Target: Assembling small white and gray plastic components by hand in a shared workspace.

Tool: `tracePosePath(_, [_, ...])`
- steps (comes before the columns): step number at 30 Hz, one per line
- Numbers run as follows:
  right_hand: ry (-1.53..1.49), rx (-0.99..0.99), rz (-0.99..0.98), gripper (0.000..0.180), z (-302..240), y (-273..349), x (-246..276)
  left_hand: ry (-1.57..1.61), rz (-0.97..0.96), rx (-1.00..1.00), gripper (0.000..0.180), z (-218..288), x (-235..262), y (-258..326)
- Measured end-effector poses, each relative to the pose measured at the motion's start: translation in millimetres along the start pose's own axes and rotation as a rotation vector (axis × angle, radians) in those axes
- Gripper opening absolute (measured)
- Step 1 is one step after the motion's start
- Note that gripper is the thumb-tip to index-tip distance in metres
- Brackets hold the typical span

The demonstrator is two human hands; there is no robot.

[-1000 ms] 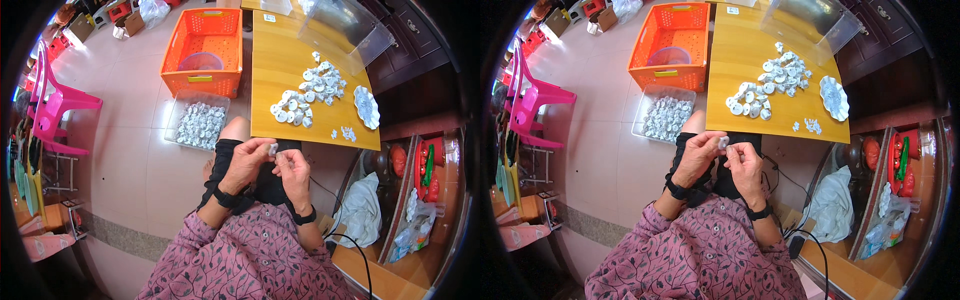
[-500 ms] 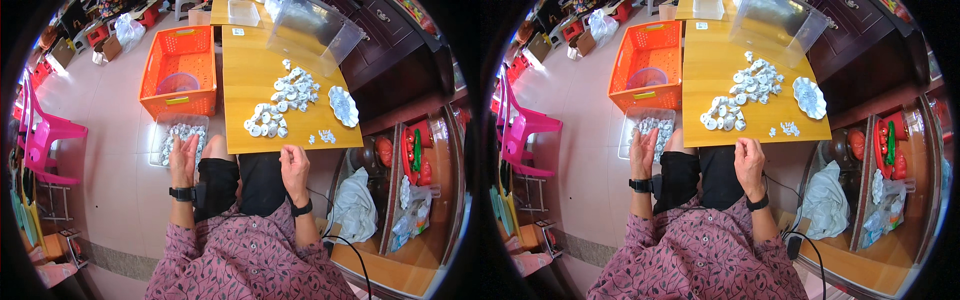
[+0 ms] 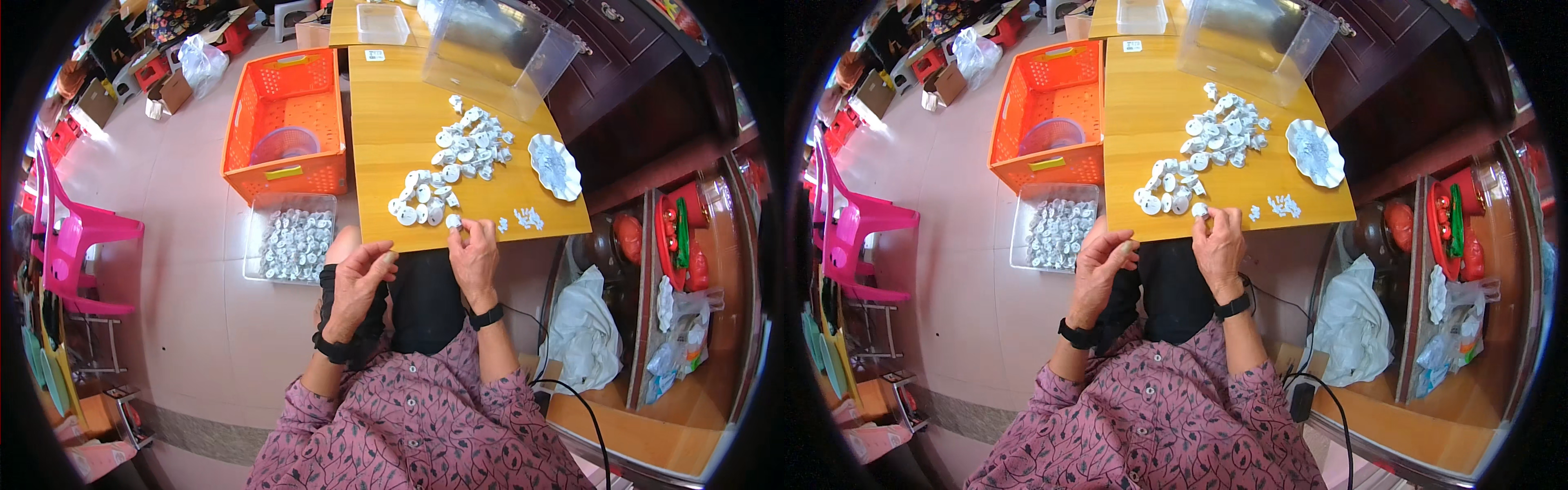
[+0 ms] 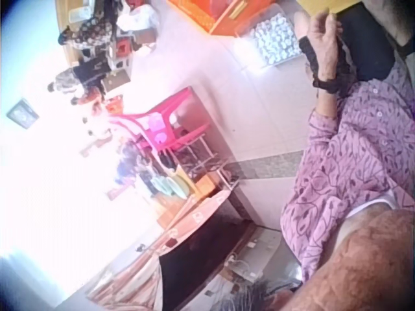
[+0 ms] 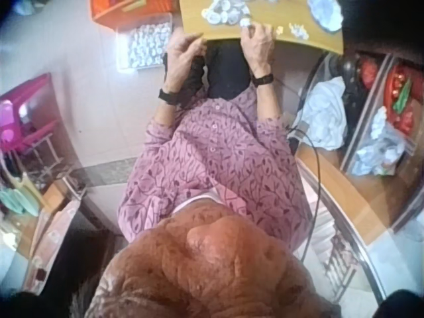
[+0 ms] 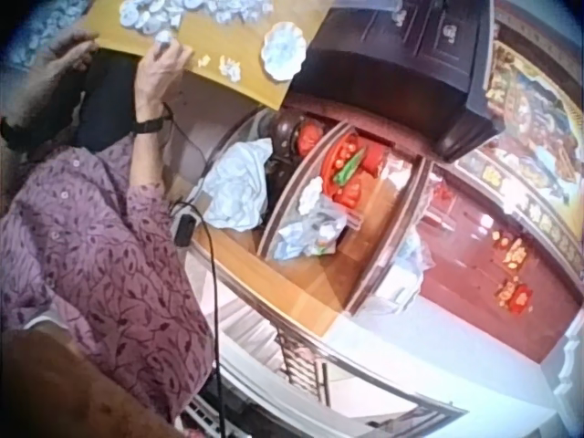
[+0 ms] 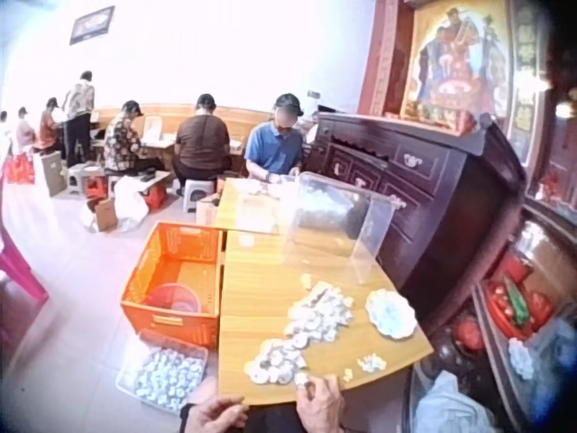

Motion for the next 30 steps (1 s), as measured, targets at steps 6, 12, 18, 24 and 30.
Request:
tracePosePath(6, [-0.239, -0.001, -0.024, 0.021, -16.6, 34.1, 15.0, -0.209, -0.087, -0.154, 0.029, -20.0, -31.4, -1.6])
tracePosePath(12, [-0.313, -0.042, -0.128, 0.024, -33.4, 60.2, 29.5, -0.229, -0.144, -0.167, 0.030, -32.7, -55.2, -0.5])
tracePosePath(18, [-0.517, -0.021, -0.154, 0.014, -38.7, 55.2, 45.5, -0.164, -0.136, -0.018, 0.026, -36.4, -52.7, -1.6])
tracePosePath(24, [-0.013, 0.039, 0.128, 0.019, 22.6, 28.5, 49.0, 0.059, -0.163, 0.109, 0.028, -30.4, -53.6, 4.7])
tracePosePath(30, [0.343, 0.044, 0.071, 0.034, 51.0, 14.2, 45.0, 0.032, -0.165, 0.149, 0.031, -34.6, -50.2, 8.4])
Point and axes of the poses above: each hand's wrist, its own y-axis away from the middle knuckle, its own x-axis out of the back of the hand, z = x × y, the point moved 2 cm from there along -y, towards the middle knuckle
